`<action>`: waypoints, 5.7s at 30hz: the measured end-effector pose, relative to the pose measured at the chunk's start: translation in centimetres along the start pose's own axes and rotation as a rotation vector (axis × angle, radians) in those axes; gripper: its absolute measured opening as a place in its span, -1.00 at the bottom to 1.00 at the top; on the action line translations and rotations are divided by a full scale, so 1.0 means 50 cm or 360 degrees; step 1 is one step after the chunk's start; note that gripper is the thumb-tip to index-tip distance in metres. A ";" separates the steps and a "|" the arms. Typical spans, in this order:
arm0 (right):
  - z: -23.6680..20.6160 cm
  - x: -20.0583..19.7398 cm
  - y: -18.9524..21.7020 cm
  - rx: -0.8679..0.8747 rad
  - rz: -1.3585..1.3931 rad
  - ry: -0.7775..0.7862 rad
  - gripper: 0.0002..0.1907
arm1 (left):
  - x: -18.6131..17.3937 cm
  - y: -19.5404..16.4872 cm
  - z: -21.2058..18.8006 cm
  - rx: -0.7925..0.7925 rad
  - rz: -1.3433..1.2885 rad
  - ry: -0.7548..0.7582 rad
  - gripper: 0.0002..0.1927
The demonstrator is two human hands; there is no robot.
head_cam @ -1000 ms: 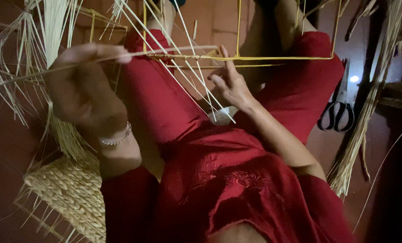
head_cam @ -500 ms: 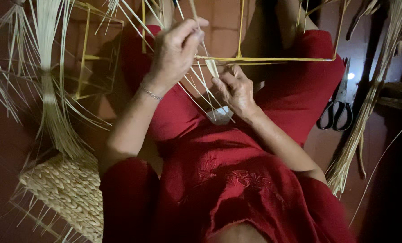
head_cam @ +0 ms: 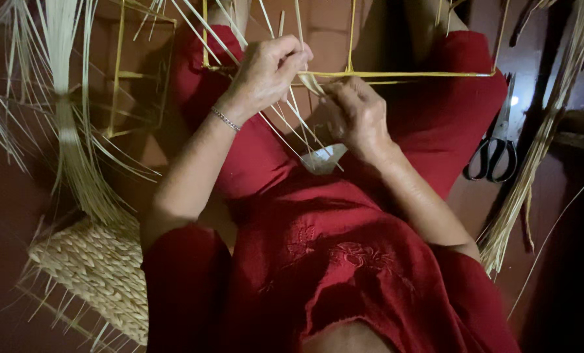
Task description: The person sits on the floor and weaves thin palm leaf strips onto a yellow bamboo frame, threading and folding strips around the frame bars and pulling them tight to build up the woven structure. They select strips from bundles beside them and work section by section around the frame.
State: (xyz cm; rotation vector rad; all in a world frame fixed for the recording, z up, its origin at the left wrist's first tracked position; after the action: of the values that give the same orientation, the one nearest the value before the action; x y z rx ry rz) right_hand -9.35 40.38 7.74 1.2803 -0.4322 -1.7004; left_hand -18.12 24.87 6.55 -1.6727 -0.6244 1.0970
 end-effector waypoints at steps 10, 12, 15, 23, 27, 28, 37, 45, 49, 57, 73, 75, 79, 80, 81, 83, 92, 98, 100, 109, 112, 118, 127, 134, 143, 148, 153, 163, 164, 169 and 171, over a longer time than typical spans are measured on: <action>0.059 -0.034 0.032 -0.0379 -0.0174 0.0007 -0.78 | -0.006 -0.015 -0.009 0.0202 0.0259 -0.0106 -0.96; 0.080 -0.034 0.014 -0.0402 -0.0299 -0.0035 -0.80 | -0.007 -0.013 -0.013 0.0269 0.0283 -0.0098 -0.96; 0.108 -0.030 -0.021 -0.0409 -0.0418 -0.0137 -0.80 | -0.008 -0.001 -0.011 0.0276 0.0254 -0.0083 -0.95; 0.114 -0.013 -0.049 -0.0261 -0.0531 -0.0146 -0.80 | 0.005 0.026 -0.010 0.0117 -0.0052 -0.0064 -0.86; 0.111 -0.049 -0.021 -0.0309 -0.0635 -0.0360 -0.69 | 0.014 0.023 -0.007 0.0108 0.0098 -0.0112 -0.88; 0.096 -0.065 -0.011 -0.0313 -0.0615 -0.0431 -0.64 | 0.017 0.029 -0.007 0.0033 0.0149 -0.0105 -0.89; 0.018 0.010 -0.049 0.0294 0.0303 -0.0168 -0.81 | 0.005 0.028 -0.003 0.0125 -0.0112 -0.0112 -0.71; 0.079 0.059 -0.094 0.0499 0.0524 0.0116 -0.82 | 0.004 0.055 -0.008 0.0009 -0.0096 -0.0098 -0.77; 0.071 0.066 -0.103 0.0716 0.0596 0.0016 -0.85 | 0.005 0.053 -0.008 -0.0011 -0.0061 -0.0183 -0.88; 0.066 0.051 -0.096 0.0561 0.0582 -0.0040 -0.88 | 0.001 0.008 -0.011 0.0206 0.0448 -0.0369 -0.95; 0.053 0.044 -0.075 0.0360 0.0649 -0.0087 -0.87 | -0.002 0.048 0.009 0.0149 0.0436 -0.0359 -0.91; 0.054 0.053 -0.090 0.0463 0.0812 -0.0169 -0.84 | -0.002 0.045 0.005 0.0143 0.0384 -0.0318 -0.92; 0.055 0.079 -0.132 0.0705 0.1524 -0.0479 -0.68 | -0.002 0.031 -0.002 0.0186 0.0358 -0.0338 -0.95; 0.052 0.082 -0.137 0.0724 0.1658 -0.0550 -0.61 | -0.001 0.028 -0.004 0.0210 0.0331 -0.0351 -0.94; 0.048 0.086 -0.136 0.0735 0.1795 -0.0552 -0.61 | 0.003 0.033 -0.002 0.0166 0.0329 -0.0323 -0.95; 0.042 0.085 -0.130 0.0752 0.2070 -0.0550 -0.60 | 0.009 0.047 0.004 0.0081 0.0327 -0.0272 -0.92; 0.034 -0.131 -0.113 0.0501 0.1990 -0.0717 -0.68 | 0.005 0.064 0.015 0.0145 0.0353 -0.0376 -0.89; -0.054 -0.024 -0.115 0.0912 0.1008 -0.0022 -0.84 | 0.000 0.051 0.022 0.0066 0.0245 -0.0400 -0.85; -0.056 0.036 -0.081 0.0621 0.0966 -0.0058 -0.73 | 0.000 0.050 0.023 0.0049 0.0293 -0.0365 -0.87; -0.012 0.066 -0.040 0.0321 0.0292 -0.0147 -0.70 | -0.005 0.061 0.028 -0.0132 0.0114 -0.0179 -0.93; -0.018 0.090 -0.080 0.0777 0.0710 -0.0082 -0.82 | -0.002 0.061 0.030 -0.0321 0.0109 -0.0057 -0.91; -0.009 0.055 -0.030 0.0121 0.0212 -0.0277 -0.86 | -0.003 0.048 0.023 -0.0495 -0.0101 0.0203 -0.87; -0.026 0.111 -0.104 0.0538 0.0415 -0.0214 -0.90 | 0.005 0.050 0.040 -0.0110 0.0476 0.0313 -0.87; -0.033 0.107 -0.101 0.0574 0.0527 -0.0178 -0.84 | 0.013 0.073 0.041 -0.0390 0.0665 0.0438 -0.91; -0.051 0.088 -0.059 0.0194 0.0201 -0.0311 -0.92 | 0.016 0.066 0.025 -0.0680 0.0040 0.0340 -0.59; -0.064 0.160 -0.091 0.0592 0.1150 -0.0188 -0.83 | 0.013 0.061 0.011 -0.0613 0.0005 0.0303 -0.55; -0.069 0.145 -0.107 0.0764 0.0973 -0.0220 -0.83 | 0.016 0.073 0.004 -0.0408 0.0099 0.0242 -0.54; -0.036 0.036 -0.024 0.0528 0.0655 -0.0287 -0.73 | 0.024 0.055 0.000 -0.0159 0.0108 0.0258 -0.72; -0.027 0.026 -0.010 0.0422 0.0598 -0.0290 -0.72 | 0.027 0.070 -0.003 -0.0407 0.0020 0.0320 -0.75; 0.015 -0.009 0.006 0.0105 0.0227 -0.0295 -0.79 | 0.025 0.020 0.004 -0.0296 0.0033 0.0252 -0.77; 0.033 -0.026 -0.004 -0.0015 -0.0025 -0.0321 -0.83 | 0.026 0.023 0.004 -0.0378 0.0088 0.0286 -0.79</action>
State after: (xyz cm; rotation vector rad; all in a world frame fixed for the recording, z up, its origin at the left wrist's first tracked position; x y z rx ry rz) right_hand -10.89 41.16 8.95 1.1124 -0.5326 -1.8506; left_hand -17.81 25.61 5.00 -1.9788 -0.6133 0.9254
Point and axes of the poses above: each hand's wrist, its own z-axis towards the middle knuckle, its own x-axis out of the palm, y = z × x, the point moved 8 cm from there along z, towards the middle knuckle, and after that the axes turned 4 degrees about -x, right-handed, at the moved point
